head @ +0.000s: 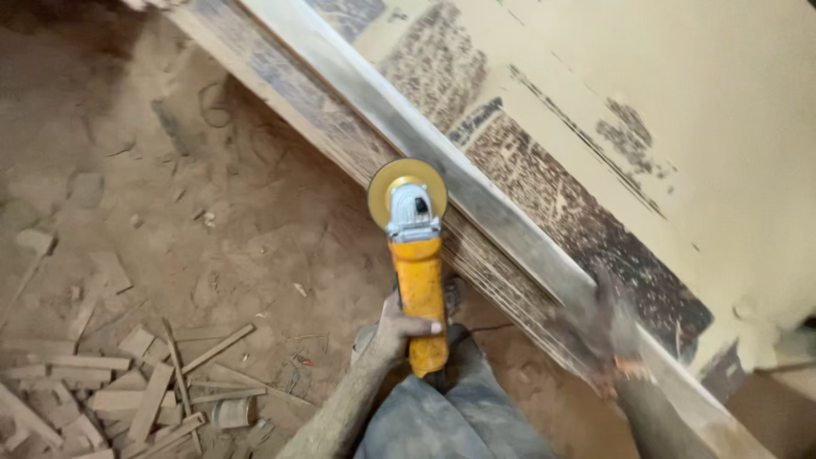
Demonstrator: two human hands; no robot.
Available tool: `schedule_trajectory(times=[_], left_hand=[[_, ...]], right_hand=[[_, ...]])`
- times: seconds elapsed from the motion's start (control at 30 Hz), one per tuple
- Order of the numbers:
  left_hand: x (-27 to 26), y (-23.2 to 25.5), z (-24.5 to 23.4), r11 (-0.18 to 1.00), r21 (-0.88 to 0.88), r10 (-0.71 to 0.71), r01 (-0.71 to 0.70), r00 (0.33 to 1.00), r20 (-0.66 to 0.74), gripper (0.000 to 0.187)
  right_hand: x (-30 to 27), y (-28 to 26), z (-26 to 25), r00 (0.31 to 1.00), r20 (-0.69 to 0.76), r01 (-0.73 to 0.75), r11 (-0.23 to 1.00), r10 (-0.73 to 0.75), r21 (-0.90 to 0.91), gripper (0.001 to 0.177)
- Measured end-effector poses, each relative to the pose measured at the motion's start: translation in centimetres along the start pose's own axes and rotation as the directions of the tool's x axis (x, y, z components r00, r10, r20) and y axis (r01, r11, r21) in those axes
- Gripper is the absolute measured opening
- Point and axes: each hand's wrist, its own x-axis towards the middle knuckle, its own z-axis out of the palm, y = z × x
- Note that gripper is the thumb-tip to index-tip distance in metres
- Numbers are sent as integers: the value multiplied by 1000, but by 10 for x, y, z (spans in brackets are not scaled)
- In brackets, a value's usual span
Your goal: The person sands the surface and edges of long wooden boards using an angle grinder with a sanding disc.
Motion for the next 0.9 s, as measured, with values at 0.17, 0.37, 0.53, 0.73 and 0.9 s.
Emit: schedule_trajectory(times=[0.17, 0.37, 0.53, 0.73, 0.9], left_hand=[[-29, 8, -7, 999, -44, -19, 17, 998, -54, 53], [-45, 15, 7, 992, -75, 82, -100, 972, -219, 59], [-50, 8, 26, 977, -171, 76, -124, 961, -264, 61], [-55, -5, 45, 960, -198, 127, -196, 940, -316, 58], [-47, -10, 50, 964, -181, 133, -197, 941, -311, 60]], right_hand=[[-20, 81, 44, 995, 102, 24, 980, -4, -195, 114], [-23, 81, 51, 976, 176, -92, 973, 131, -213, 109], [-5, 77, 42, 975, 210, -21, 970, 73, -243, 104], [-9, 80, 39, 969, 237, -3, 970, 63, -244, 109], [-19, 92, 42, 982, 188, 9, 984, 26, -180, 114]])
